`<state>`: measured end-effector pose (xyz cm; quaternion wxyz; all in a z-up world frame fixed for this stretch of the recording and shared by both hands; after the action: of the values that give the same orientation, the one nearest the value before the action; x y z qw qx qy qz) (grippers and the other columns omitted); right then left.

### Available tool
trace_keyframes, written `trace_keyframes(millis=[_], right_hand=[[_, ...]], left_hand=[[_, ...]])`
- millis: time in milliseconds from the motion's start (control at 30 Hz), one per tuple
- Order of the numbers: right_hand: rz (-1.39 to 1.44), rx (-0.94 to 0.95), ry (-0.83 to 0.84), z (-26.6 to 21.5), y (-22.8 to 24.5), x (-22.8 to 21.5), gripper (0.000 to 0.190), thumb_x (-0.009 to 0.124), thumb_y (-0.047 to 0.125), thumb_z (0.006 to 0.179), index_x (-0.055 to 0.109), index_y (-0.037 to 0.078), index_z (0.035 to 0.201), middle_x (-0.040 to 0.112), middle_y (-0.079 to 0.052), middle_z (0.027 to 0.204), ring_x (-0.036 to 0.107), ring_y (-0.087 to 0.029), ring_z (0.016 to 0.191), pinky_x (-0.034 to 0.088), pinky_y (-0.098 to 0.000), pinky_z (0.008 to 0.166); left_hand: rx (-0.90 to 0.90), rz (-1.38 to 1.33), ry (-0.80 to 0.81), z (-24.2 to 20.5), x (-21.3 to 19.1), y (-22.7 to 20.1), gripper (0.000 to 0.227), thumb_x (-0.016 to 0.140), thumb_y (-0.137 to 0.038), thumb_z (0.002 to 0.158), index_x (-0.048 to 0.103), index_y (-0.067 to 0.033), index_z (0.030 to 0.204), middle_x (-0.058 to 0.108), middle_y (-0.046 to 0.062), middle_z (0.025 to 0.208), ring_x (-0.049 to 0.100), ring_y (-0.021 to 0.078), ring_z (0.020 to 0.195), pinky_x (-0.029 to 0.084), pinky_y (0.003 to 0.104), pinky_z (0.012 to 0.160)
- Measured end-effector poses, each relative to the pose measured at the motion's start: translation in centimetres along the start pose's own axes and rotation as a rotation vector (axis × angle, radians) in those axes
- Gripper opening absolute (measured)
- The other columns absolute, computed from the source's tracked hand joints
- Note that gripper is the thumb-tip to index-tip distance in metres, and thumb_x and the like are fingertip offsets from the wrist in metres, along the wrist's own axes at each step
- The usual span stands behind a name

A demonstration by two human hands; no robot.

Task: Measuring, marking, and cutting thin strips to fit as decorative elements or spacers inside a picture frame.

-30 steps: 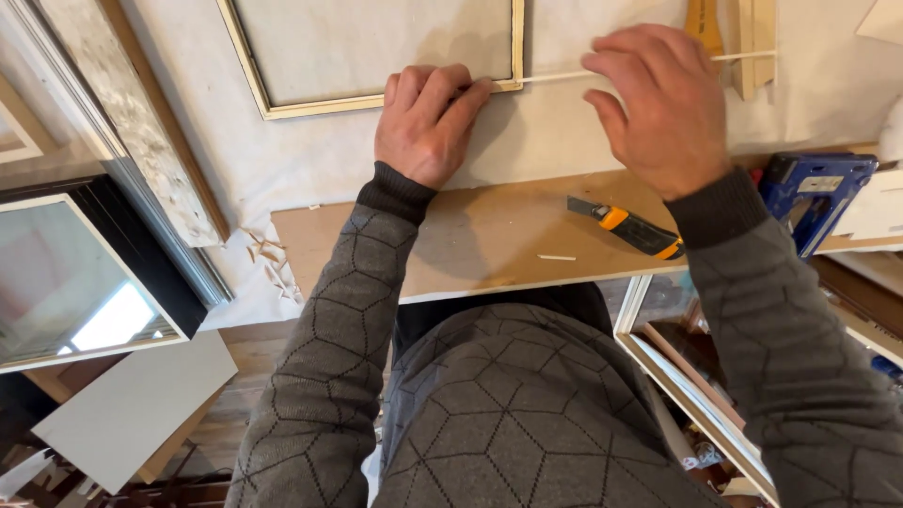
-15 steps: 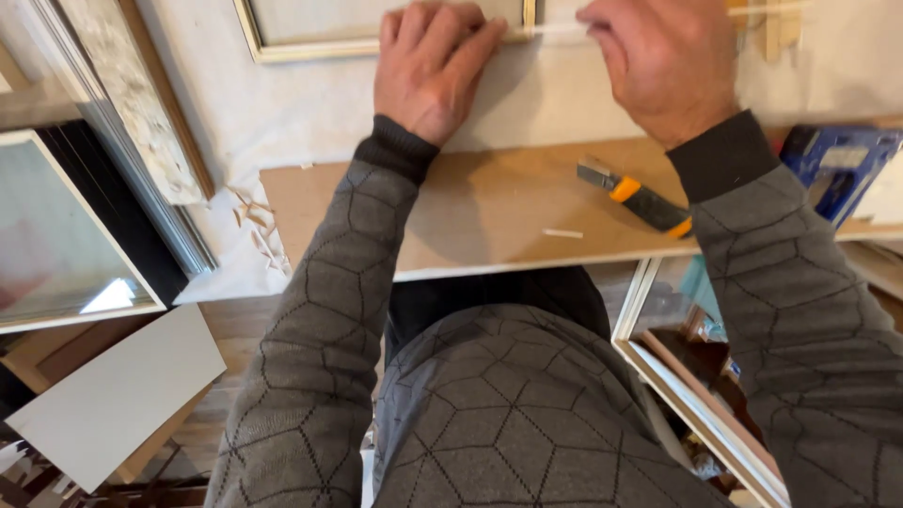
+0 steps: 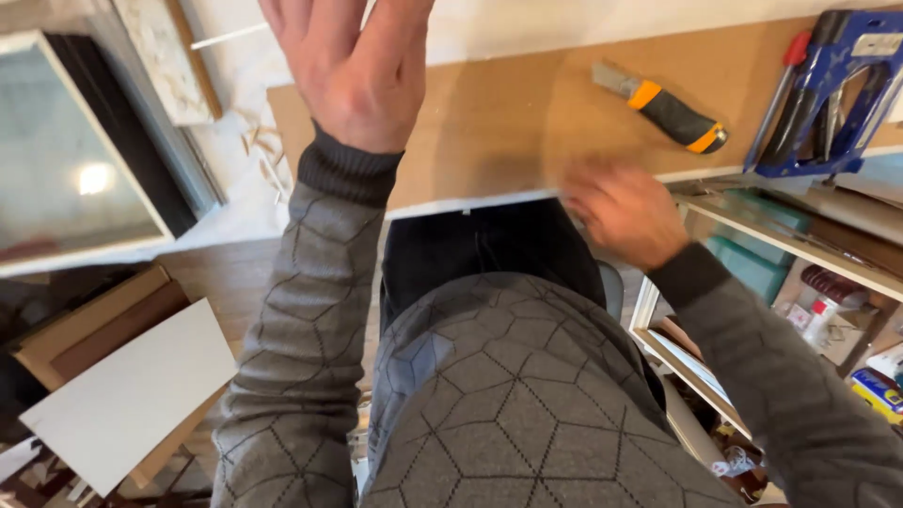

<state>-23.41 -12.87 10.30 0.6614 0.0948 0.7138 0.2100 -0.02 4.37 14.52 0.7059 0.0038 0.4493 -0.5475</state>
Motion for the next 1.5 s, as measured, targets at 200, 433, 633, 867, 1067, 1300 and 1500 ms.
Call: trace_keyframes(millis=[200,433,633,867,1067,1300,1500], right_hand=[[0.058,0.302,-0.028,-6.8,-0.8,-0.7,0.011,0.079,0.012,0.094,0.074,0.008,0.103,0.070,-0.011,0.091,0.068,-0.030,0.082,0.054,-0.0406,0.073],[-0.134,0.365,-0.165,-1.8,-3.9,-3.1,0.049,0.080,0.005,0.091,0.055,-0.006,0.132,0.055,-0.021,0.134,0.053,-0.040,0.120,0.047,-0.0488,0.103],[-0.117,0.436,-0.089,-4.2,-7.5,0.3,0.040,0.080,0.008,0.096,0.062,0.002,0.132,0.060,-0.018,0.124,0.057,-0.040,0.121,0.050,-0.0484,0.100],[0.209,0.433,-0.029,-8.9,0.1,-0.3,0.034,0.073,0.011,0.093,0.061,0.001,0.123,0.062,-0.019,0.113,0.064,-0.040,0.106,0.054,-0.0462,0.091],[0.342,0.617,0.047,-9.8,3.7,4.0,0.032,0.064,0.005,0.096,0.058,-0.003,0.127,0.060,-0.023,0.111,0.061,-0.044,0.101,0.051,-0.0466,0.086],[0.389,0.571,-0.100,-4.8,5.5,6.1,0.035,0.063,0.012,0.103,0.051,-0.005,0.131,0.061,-0.028,0.115,0.060,-0.048,0.104,0.051,-0.0507,0.086],[0.420,0.635,0.025,-2.2,5.4,7.8,0.034,0.059,0.020,0.105,0.049,-0.004,0.128,0.066,-0.031,0.107,0.063,-0.052,0.090,0.051,-0.0581,0.073]], left_hand=[[-0.068,-0.060,0.125,-7.3,-1.7,-0.5,0.023,0.082,-0.002,0.094,0.077,-0.0104,0.115,0.063,0.001,0.105,0.055,0.0228,0.096,0.042,0.039,0.084],[-0.229,-0.003,0.245,-14.1,-3.4,0.3,0.025,0.078,0.000,0.088,0.078,-0.0104,0.111,0.066,0.001,0.103,0.059,0.0228,0.096,0.045,0.038,0.084],[-0.328,0.107,0.198,-14.7,-5.6,1.5,0.018,0.083,-0.004,0.092,0.078,-0.0088,0.108,0.065,0.003,0.102,0.056,0.0251,0.096,0.044,0.039,0.087],[-0.266,0.001,0.276,-14.3,-1.9,-0.2,0.024,0.078,-0.001,0.085,0.079,-0.0125,0.107,0.067,0.001,0.105,0.059,0.0227,0.102,0.044,0.038,0.087],[-0.115,-0.074,0.417,-15.3,2.8,-2.3,0.021,0.073,-0.007,0.087,0.076,-0.0131,0.106,0.065,-0.001,0.107,0.058,0.0226,0.105,0.045,0.037,0.092],[-0.085,-0.106,0.454,-15.9,4.0,-2.7,0.020,0.072,-0.008,0.087,0.077,-0.0140,0.105,0.063,0.000,0.108,0.058,0.0232,0.105,0.044,0.038,0.091],[-0.124,-0.156,0.427,-15.9,3.0,-3.4,0.028,0.071,-0.003,0.085,0.076,-0.0067,0.113,0.064,0.002,0.116,0.059,0.0240,0.109,0.050,0.036,0.094]])
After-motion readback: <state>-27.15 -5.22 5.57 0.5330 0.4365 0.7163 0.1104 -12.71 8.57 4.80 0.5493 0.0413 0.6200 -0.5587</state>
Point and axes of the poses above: each hand's wrist, its own z-axis towards the middle knuckle, its own x-axis out of the palm, y = z × x, the point moved 6 cm from there along z, towards the middle knuckle
